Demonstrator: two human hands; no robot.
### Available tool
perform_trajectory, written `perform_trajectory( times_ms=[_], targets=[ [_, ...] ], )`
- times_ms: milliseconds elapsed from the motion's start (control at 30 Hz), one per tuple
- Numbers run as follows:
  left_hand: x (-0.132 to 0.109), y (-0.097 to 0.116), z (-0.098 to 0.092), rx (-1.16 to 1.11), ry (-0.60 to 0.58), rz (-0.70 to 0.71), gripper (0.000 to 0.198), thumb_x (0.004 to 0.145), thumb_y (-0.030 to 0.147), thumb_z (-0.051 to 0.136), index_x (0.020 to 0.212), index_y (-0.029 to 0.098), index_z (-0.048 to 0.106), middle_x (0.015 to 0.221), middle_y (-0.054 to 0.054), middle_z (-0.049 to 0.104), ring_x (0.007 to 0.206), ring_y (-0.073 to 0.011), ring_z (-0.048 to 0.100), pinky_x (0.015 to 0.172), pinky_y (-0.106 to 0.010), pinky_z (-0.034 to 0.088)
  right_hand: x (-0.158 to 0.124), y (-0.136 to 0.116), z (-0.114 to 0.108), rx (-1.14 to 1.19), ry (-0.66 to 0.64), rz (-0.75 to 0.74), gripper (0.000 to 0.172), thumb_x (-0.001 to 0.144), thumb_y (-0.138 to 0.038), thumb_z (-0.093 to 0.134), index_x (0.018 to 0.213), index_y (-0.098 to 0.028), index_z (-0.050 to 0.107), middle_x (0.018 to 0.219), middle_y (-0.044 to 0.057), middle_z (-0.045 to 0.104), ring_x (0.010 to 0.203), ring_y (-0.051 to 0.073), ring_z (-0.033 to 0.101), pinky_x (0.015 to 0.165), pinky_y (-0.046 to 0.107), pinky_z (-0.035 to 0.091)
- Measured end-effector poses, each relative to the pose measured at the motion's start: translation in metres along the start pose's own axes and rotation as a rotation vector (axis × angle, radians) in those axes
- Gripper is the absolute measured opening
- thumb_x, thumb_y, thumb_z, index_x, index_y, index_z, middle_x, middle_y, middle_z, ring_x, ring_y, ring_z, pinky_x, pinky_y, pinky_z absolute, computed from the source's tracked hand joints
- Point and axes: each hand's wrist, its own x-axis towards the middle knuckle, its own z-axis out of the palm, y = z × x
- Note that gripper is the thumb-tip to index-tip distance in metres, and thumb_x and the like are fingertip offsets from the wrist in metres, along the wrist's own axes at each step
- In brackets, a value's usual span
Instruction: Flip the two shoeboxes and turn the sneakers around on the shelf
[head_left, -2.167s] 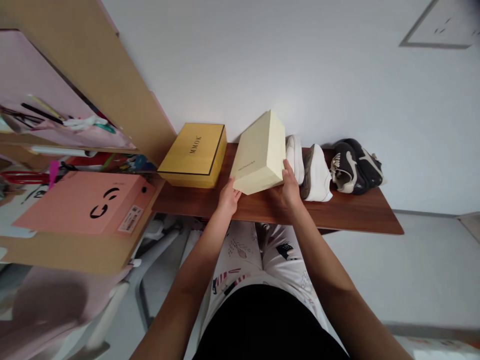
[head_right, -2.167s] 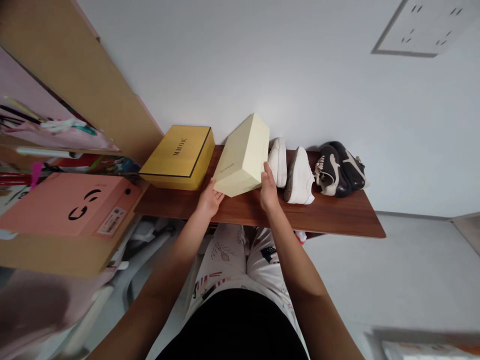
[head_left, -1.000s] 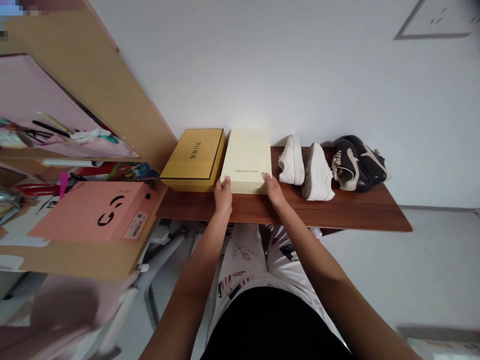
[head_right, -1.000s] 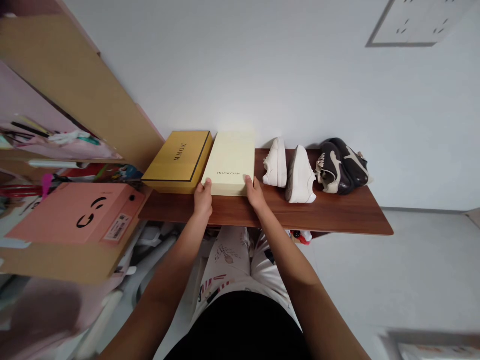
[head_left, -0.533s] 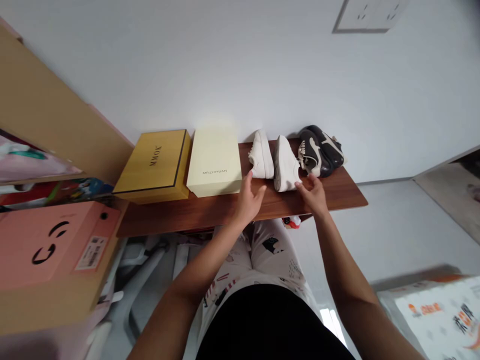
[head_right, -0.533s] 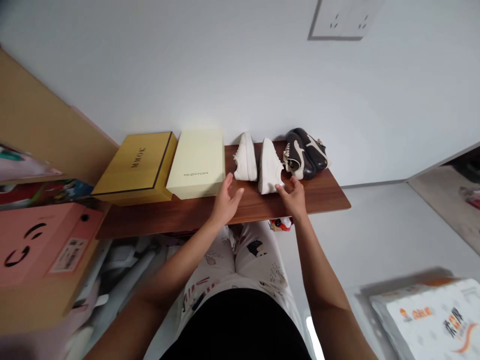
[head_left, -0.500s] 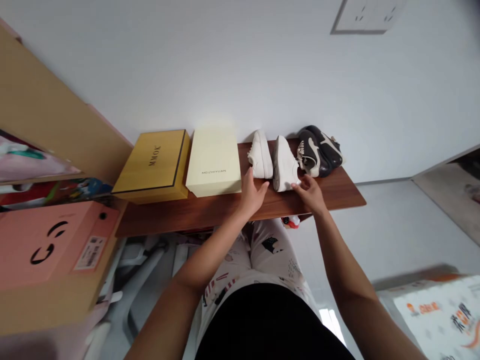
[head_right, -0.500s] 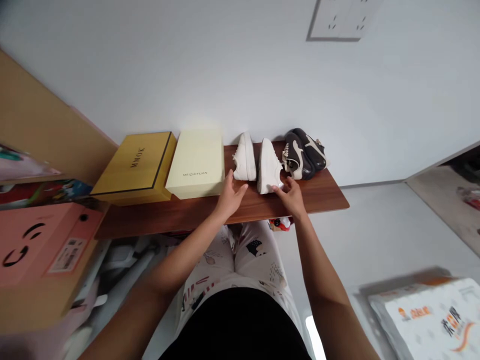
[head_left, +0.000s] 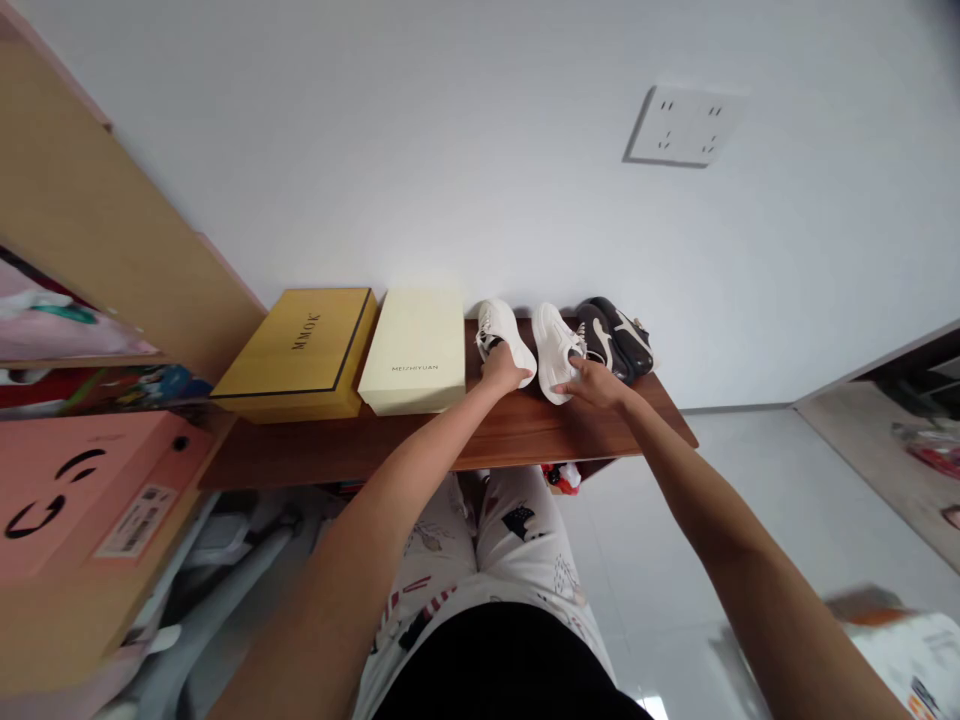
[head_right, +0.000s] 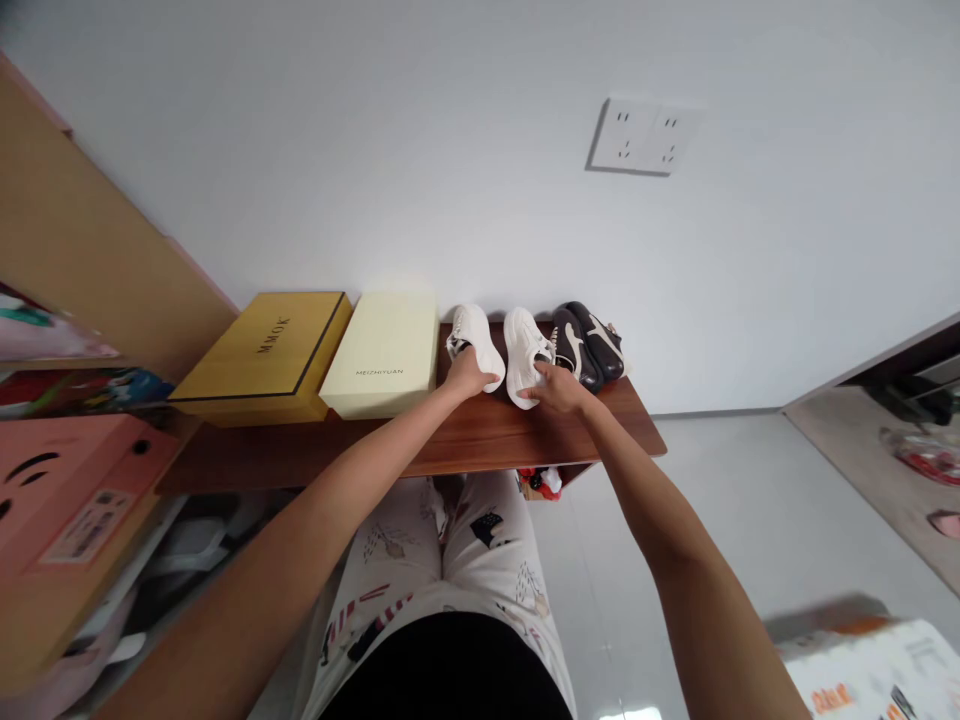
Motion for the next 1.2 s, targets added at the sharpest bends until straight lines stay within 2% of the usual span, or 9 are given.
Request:
perform_trajectory(
  times_ms=[67, 133, 267, 433, 667, 933, 1200],
  targets=[
    [0.002, 0.008, -0.005, 0.169, -0.075, 0.053, 0.066, 0.070, 0.027, 0.086, 0.127, 0.011, 0.056, 0.133, -0.025, 0.062, 0.123, -0.0379, 0.062, 0.098, -0.042, 0.048, 0.007, -0.008, -0.009, -0.277, -0.027, -0.002, 0.036, 0.077, -0.046, 0.077, 0.096, -0.019, 0.063, 0.087, 0.004, 0.070, 0.087, 0.023, 0.065, 0.080, 0.031, 0.049],
    [0.002, 0.013, -0.008, 0.322, -0.143, 0.098, 0.064, 0.073, 0.026, 0.084, 0.128, 0.011, 0.055, 0.132, -0.025, 0.062, 0.121, -0.0381, 0.063, 0.097, -0.043, 0.049, 0.015, -0.017, -0.011, -0.469, -0.070, -0.012, 0.036, 0.081, -0.043, 0.075, 0.105, -0.019, 0.063, 0.096, 0.009, 0.072, 0.095, 0.026, 0.067, 0.081, 0.030, 0.048],
    [0.000, 0.017, -0.008, 0.501, -0.191, 0.174, 0.061, 0.073, 0.021, 0.083, 0.128, 0.013, 0.057, 0.130, -0.024, 0.063, 0.122, -0.0369, 0.062, 0.101, -0.042, 0.047, 0.030, -0.032, -0.005, -0.647, -0.161, -0.012, 0.044, 0.084, -0.044, 0.073, 0.117, -0.017, 0.061, 0.112, 0.018, 0.072, 0.107, 0.032, 0.068, 0.085, 0.033, 0.048],
    [0.002, 0.019, -0.006, 0.573, -0.214, 0.195, 0.062, 0.071, 0.018, 0.084, 0.128, 0.012, 0.061, 0.129, -0.025, 0.063, 0.122, -0.0391, 0.062, 0.103, -0.043, 0.047, 0.042, -0.042, 0.004, -0.697, -0.222, -0.027, 0.043, 0.086, -0.041, 0.071, 0.119, -0.015, 0.062, 0.117, 0.020, 0.072, 0.109, 0.034, 0.069, 0.085, 0.033, 0.049],
    [0.007, 0.015, -0.011, 0.599, -0.202, 0.176, 0.063, 0.069, 0.015, 0.084, 0.127, 0.010, 0.063, 0.127, -0.027, 0.064, 0.122, -0.0393, 0.062, 0.102, -0.043, 0.047, 0.053, -0.056, 0.013, -0.680, -0.232, -0.024, 0.042, 0.083, -0.039, 0.075, 0.118, -0.017, 0.065, 0.121, 0.018, 0.071, 0.111, 0.032, 0.068, 0.088, 0.033, 0.050],
    [0.014, 0.010, -0.013, 0.516, -0.168, 0.161, 0.057, 0.069, 0.009, 0.082, 0.123, 0.009, 0.064, 0.127, -0.029, 0.063, 0.125, -0.0431, 0.060, 0.106, -0.048, 0.045, 0.063, -0.067, 0.020, -0.662, -0.234, -0.030, 0.042, 0.081, -0.035, 0.076, 0.118, -0.019, 0.066, 0.121, 0.017, 0.072, 0.112, 0.032, 0.068, 0.090, 0.034, 0.051],
    [0.012, 0.001, -0.008, 0.442, -0.167, 0.150, 0.049, 0.073, 0.009, 0.079, 0.121, 0.007, 0.065, 0.125, -0.031, 0.063, 0.127, -0.0441, 0.058, 0.109, -0.050, 0.042, 0.061, -0.065, 0.030, -0.648, -0.249, -0.026, 0.044, 0.081, -0.033, 0.076, 0.120, -0.017, 0.066, 0.123, 0.020, 0.070, 0.112, 0.034, 0.068, 0.092, 0.038, 0.052]
  ],
)
